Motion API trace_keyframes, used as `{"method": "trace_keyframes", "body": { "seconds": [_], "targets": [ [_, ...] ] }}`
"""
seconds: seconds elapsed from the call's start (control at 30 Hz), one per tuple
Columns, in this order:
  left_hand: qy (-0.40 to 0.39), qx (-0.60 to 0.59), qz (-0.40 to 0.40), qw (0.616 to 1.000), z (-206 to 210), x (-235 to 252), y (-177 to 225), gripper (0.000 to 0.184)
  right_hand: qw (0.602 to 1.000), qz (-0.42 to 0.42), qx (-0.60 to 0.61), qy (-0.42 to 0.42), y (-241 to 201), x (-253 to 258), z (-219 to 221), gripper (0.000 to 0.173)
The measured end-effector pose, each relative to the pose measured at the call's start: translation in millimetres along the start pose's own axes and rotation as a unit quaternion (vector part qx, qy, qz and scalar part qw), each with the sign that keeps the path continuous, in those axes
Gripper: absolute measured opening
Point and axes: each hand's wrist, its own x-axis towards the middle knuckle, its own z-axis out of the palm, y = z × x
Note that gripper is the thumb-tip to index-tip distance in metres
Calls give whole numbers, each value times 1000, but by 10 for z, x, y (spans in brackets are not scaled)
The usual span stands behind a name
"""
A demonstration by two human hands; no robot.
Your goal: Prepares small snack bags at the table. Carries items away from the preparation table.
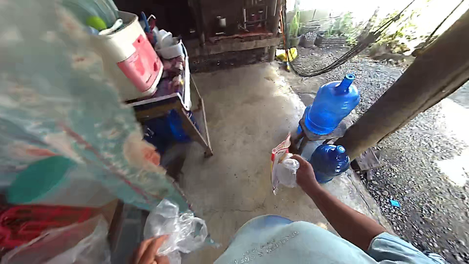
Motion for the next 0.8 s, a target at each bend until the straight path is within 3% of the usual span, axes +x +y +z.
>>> {"method": "trace_keyframes", "body": {
  "seconds": [0.13, 0.27, 0.4, 0.5, 0.57, 0.67, 0.73, 0.77, 0.8],
  "targets": [
    [0, -33, 73, 997, 945, 1265, 267, 28, 990, 10, 24, 139, 408, 1075, -258, 20],
    [3, -75, 143, 987, 2037, 2818, 502, 26, 970, -20, -70, 233, 853, 2071, -748, 16],
    [-60, -150, 210, 964, 2939, 4607, 1131, 27, 921, 31, -102, 375, 976, 2930, -1127, 21],
    [-146, -206, 254, 934, 3809, 5882, 1667, 26, 895, 45, -103, 432, 1074, 3494, -1202, 21],
    [-266, -159, 225, 924, 4578, 6611, 1863, 27, 881, 59, -117, 454, 1239, 3905, -1203, 18],
    [-441, 32, 120, 889, 5816, 7518, 1845, 35, 870, 95, -149, 460, 1646, 4848, -1290, 22],
    [-437, 63, -13, 897, 6328, 7654, 1501, 33, 871, 84, -136, 464, 1983, 5649, -1403, 22],
    [-419, 56, -82, 903, 6438, 7661, 1315, 33, 873, 76, -113, 468, 2108, 6122, -1446, 22],
    [-436, 63, -150, 885, 6439, 7695, 1142, 36, 878, 75, -77, 467, 2185, 6621, -1469, 25]
  ]
}}
